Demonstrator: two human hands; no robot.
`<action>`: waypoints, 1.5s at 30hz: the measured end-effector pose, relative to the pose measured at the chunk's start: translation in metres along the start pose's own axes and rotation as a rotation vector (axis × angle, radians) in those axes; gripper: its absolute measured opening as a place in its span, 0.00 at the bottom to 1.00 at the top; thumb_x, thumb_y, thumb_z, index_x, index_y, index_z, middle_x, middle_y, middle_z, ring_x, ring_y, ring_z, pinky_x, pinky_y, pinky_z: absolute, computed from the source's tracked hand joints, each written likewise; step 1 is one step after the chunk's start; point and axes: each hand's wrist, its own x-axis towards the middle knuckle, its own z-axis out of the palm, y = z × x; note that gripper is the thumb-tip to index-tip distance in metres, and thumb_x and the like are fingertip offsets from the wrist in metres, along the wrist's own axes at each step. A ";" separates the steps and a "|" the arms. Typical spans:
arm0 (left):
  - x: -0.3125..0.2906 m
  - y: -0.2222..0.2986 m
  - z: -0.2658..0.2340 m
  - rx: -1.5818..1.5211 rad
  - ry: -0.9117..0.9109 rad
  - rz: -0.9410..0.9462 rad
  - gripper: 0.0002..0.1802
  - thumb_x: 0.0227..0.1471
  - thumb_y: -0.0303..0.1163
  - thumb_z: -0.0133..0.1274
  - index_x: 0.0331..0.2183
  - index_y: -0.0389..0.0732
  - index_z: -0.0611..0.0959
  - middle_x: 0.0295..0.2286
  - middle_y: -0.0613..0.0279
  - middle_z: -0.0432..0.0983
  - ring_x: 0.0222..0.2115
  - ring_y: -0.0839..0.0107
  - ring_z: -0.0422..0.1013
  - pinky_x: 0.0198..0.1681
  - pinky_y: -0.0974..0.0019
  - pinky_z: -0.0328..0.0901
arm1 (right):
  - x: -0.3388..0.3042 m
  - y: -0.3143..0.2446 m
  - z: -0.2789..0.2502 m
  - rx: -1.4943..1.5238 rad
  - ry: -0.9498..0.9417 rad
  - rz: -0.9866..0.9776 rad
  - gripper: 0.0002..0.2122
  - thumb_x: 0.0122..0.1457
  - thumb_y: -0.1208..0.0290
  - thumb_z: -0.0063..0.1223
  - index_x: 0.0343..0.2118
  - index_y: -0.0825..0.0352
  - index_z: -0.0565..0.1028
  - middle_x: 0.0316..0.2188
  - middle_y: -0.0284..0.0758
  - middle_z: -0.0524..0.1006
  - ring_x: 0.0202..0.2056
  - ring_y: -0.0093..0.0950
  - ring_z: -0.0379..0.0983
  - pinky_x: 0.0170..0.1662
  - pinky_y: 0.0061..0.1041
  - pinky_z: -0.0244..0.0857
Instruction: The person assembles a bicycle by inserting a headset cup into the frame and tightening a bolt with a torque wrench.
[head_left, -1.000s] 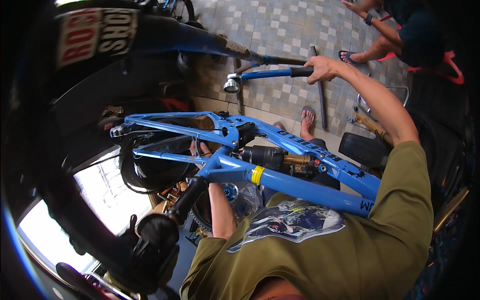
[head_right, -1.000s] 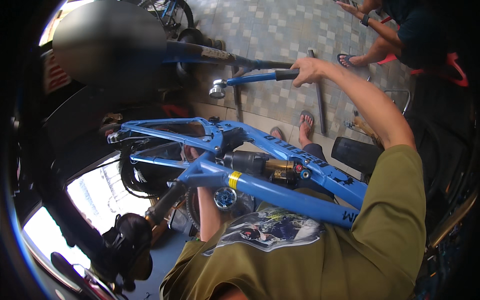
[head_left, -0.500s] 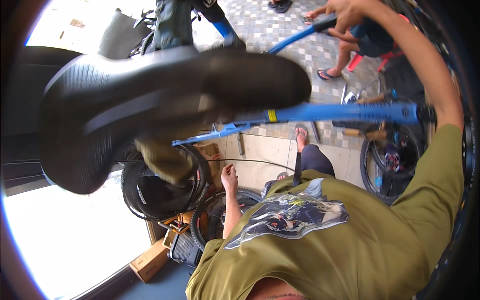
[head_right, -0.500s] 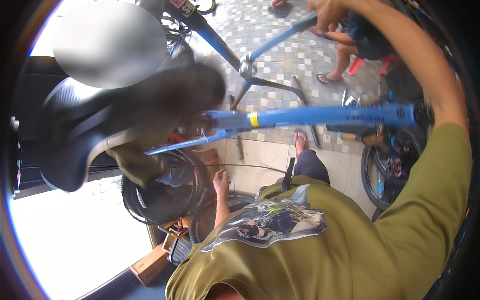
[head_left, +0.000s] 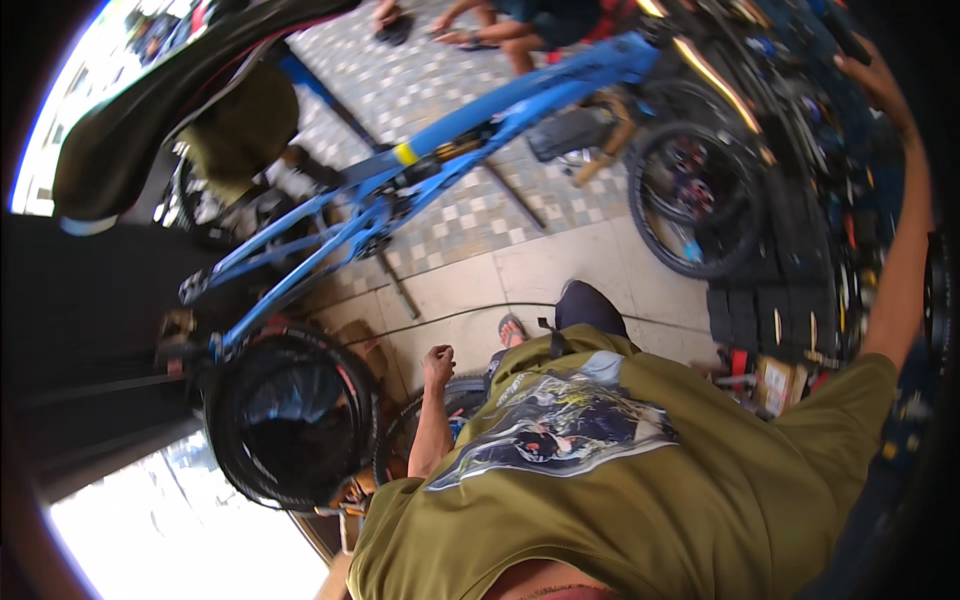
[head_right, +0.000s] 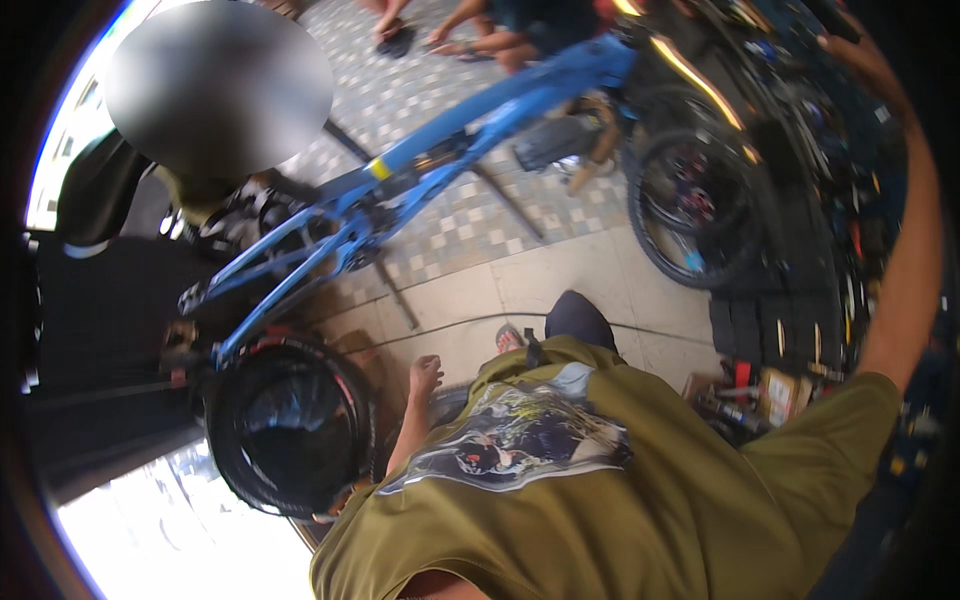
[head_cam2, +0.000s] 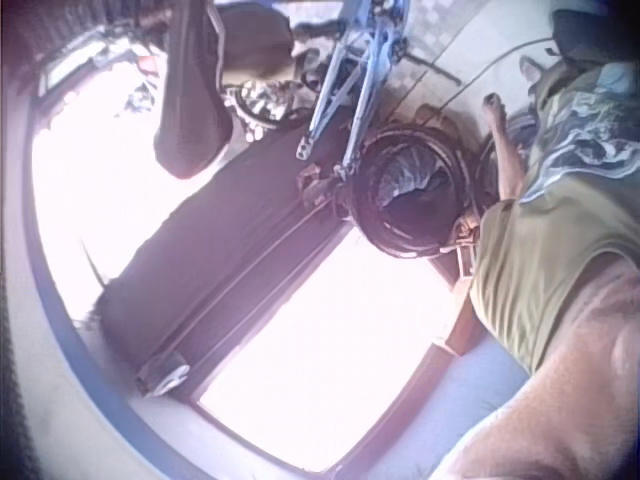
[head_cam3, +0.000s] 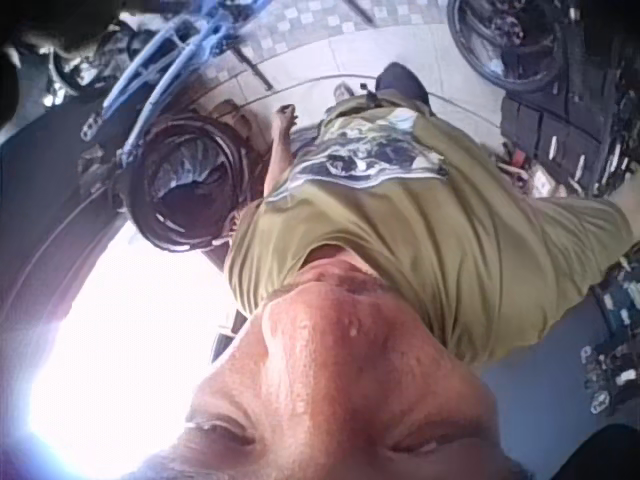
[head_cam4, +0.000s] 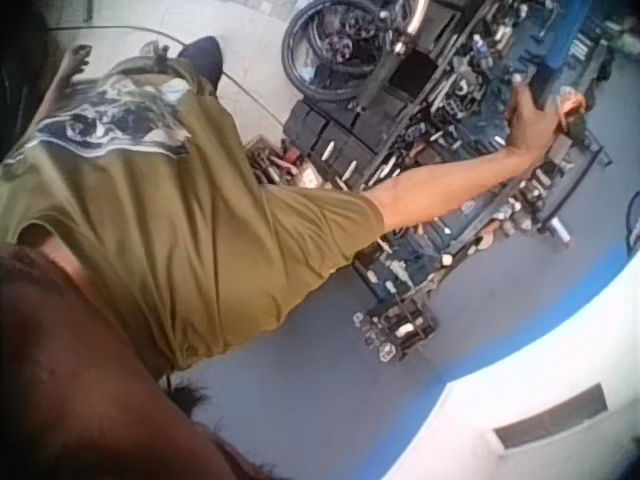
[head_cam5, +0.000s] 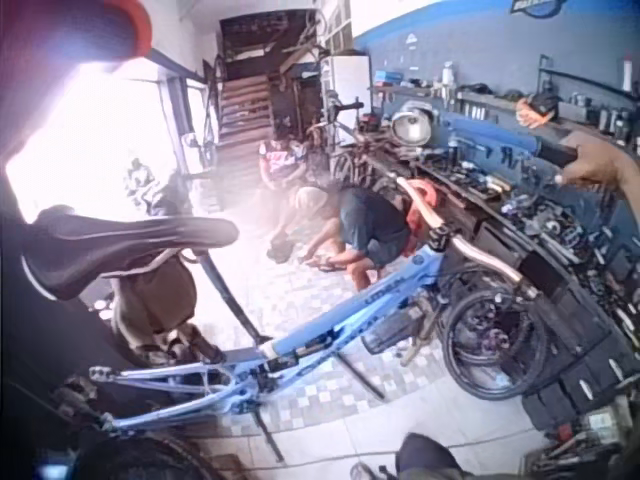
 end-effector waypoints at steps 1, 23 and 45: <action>0.002 0.003 0.006 0.067 -0.050 0.018 0.19 0.59 0.41 0.56 0.45 0.37 0.83 0.34 0.55 0.82 0.27 0.69 0.79 0.24 0.65 0.71 | -0.025 0.013 -0.010 0.028 -0.055 0.088 0.16 0.56 0.58 0.63 0.42 0.63 0.78 0.23 0.24 0.71 0.21 0.13 0.64 0.21 0.19 0.55; -0.025 0.216 0.529 1.026 -0.575 0.621 0.21 0.53 0.47 0.59 0.35 0.37 0.84 0.27 0.45 0.82 0.29 0.49 0.79 0.37 0.53 0.72 | -0.586 0.256 0.322 0.628 -0.153 1.186 0.18 0.47 0.56 0.64 0.34 0.66 0.79 0.27 0.43 0.81 0.31 0.43 0.79 0.37 0.37 0.70; 0.644 0.193 0.765 1.574 -0.196 0.808 0.35 0.54 0.21 0.44 0.63 0.52 0.65 0.64 0.40 0.54 0.55 0.39 0.65 0.56 0.41 0.66 | -0.587 0.317 0.606 0.509 -0.694 1.523 0.27 0.46 0.70 0.66 0.52 0.69 0.76 0.40 0.48 0.81 0.42 0.42 0.80 0.46 0.35 0.71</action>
